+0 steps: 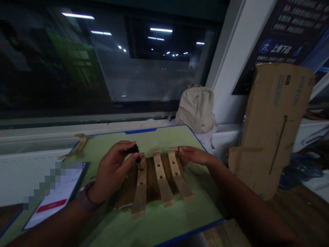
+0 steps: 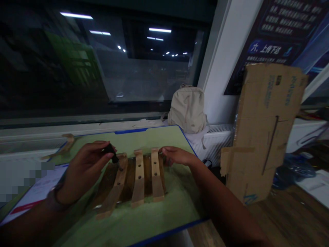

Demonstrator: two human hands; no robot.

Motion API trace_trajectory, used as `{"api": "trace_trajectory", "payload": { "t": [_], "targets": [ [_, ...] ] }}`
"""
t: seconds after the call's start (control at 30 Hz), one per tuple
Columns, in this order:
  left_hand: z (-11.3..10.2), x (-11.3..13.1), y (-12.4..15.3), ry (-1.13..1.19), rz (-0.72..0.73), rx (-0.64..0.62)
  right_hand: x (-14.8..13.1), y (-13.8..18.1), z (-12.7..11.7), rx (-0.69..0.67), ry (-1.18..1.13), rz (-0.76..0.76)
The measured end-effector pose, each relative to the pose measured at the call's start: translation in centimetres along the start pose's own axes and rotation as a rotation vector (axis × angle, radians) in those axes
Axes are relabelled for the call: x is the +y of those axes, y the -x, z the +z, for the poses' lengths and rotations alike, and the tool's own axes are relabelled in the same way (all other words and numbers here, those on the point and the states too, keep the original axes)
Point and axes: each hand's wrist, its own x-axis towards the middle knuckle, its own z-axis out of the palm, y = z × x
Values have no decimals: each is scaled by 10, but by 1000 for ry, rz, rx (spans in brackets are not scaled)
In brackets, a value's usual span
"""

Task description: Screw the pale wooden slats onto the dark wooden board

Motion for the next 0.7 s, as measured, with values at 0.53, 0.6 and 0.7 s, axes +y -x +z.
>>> {"api": "trace_trajectory", "payload": {
  "t": [0.53,0.6,0.7],
  "targets": [
    [-3,-1,10,78,-50,-115,8,-6,2,-39,-390,-13],
    [-2,-3,12,99,-19,-138,10,-7,2,-81,-475,-7],
    [1,-9,14,155,27,-174,16,-10,4,-117,-480,-3]
  ]
}}
